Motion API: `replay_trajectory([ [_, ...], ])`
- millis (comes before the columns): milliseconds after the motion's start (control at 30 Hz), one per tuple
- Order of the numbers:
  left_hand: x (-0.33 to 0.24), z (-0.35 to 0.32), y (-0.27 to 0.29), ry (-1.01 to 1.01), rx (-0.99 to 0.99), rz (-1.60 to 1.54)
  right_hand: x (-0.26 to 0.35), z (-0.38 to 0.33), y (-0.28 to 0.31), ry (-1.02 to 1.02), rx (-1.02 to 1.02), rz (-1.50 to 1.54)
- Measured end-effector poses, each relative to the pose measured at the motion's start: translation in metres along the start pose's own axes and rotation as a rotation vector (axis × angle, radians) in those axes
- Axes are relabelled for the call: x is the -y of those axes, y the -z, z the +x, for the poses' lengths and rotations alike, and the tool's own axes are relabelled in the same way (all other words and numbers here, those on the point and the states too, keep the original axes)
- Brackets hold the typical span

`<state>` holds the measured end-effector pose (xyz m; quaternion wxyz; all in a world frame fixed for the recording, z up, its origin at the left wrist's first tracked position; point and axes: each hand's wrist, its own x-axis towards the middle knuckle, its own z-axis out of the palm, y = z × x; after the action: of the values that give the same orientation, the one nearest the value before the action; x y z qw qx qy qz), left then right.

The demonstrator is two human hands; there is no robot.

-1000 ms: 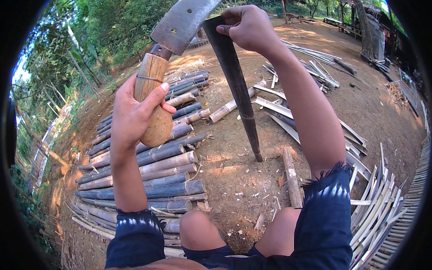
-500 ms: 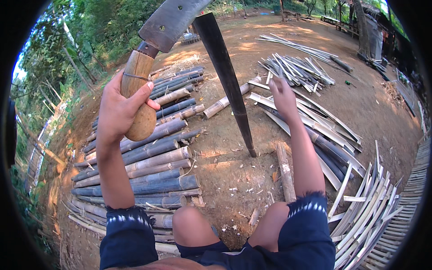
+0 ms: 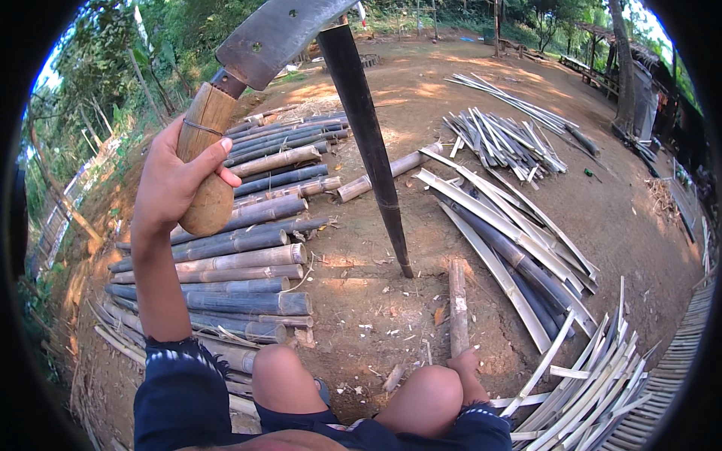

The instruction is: The person splits a bamboo pole into thin strips using a machete and a wooden club, then uses the machete to shave and refine the strips.

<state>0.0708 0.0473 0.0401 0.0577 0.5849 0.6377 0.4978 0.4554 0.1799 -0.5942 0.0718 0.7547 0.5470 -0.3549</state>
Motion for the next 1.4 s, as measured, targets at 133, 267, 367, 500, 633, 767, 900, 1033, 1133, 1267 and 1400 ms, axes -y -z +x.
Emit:
replay_trajectory([
  [133, 0.002, 0.009, -0.016, -0.064, 0.005, -0.052, -0.032, 0.043, 0.011, -0.084, -0.351, -0.148],
  [267, -0.005, 0.002, 0.004, -0.017, -0.009, 0.098, 0.012, 0.013, 0.01, 0.184, -0.089, 0.085],
  [367, -0.007, 0.008, 0.0, -0.038, -0.018, 0.104, 0.042, 0.041, 0.006, 0.131, 0.07, -0.101],
  [500, -0.008, 0.024, -0.018, -0.091, -0.013, 0.019, 0.014, 0.093, 0.044, -0.037, 0.04, 0.558],
  [633, 0.0, 0.019, -0.01, -0.038, -0.009, 0.125, 0.068, 0.016, 0.08, 0.135, -0.066, 0.558],
  [767, -0.003, 0.021, -0.004, -0.076, -0.028, 0.117, 0.122, -0.086, 0.225, 0.735, -0.425, 0.859],
  [900, 0.001, 0.03, -0.023, -0.079, -0.045, 0.146, 0.159, -0.234, 0.404, 1.005, -1.053, 0.713],
  [1033, 0.009, 0.038, -0.012, -0.099, -0.023, 0.146, 0.219, -0.361, 0.548, 1.53, -1.844, 0.8],
  [1133, 0.009, 0.048, -0.015, -0.132, 0.014, 0.112, 0.235, -0.444, 0.621, 1.681, -2.026, 0.675],
  [1267, 0.004, 0.046, -0.016, -0.188, -0.018, 0.197, 0.28, -0.431, 0.627, 1.616, -1.646, 0.311],
  [1400, 0.011, 0.048, -0.007, -0.145, 0.073, 0.281, 0.311, -0.427, 0.538, 1.183, -1.375, -0.414],
])
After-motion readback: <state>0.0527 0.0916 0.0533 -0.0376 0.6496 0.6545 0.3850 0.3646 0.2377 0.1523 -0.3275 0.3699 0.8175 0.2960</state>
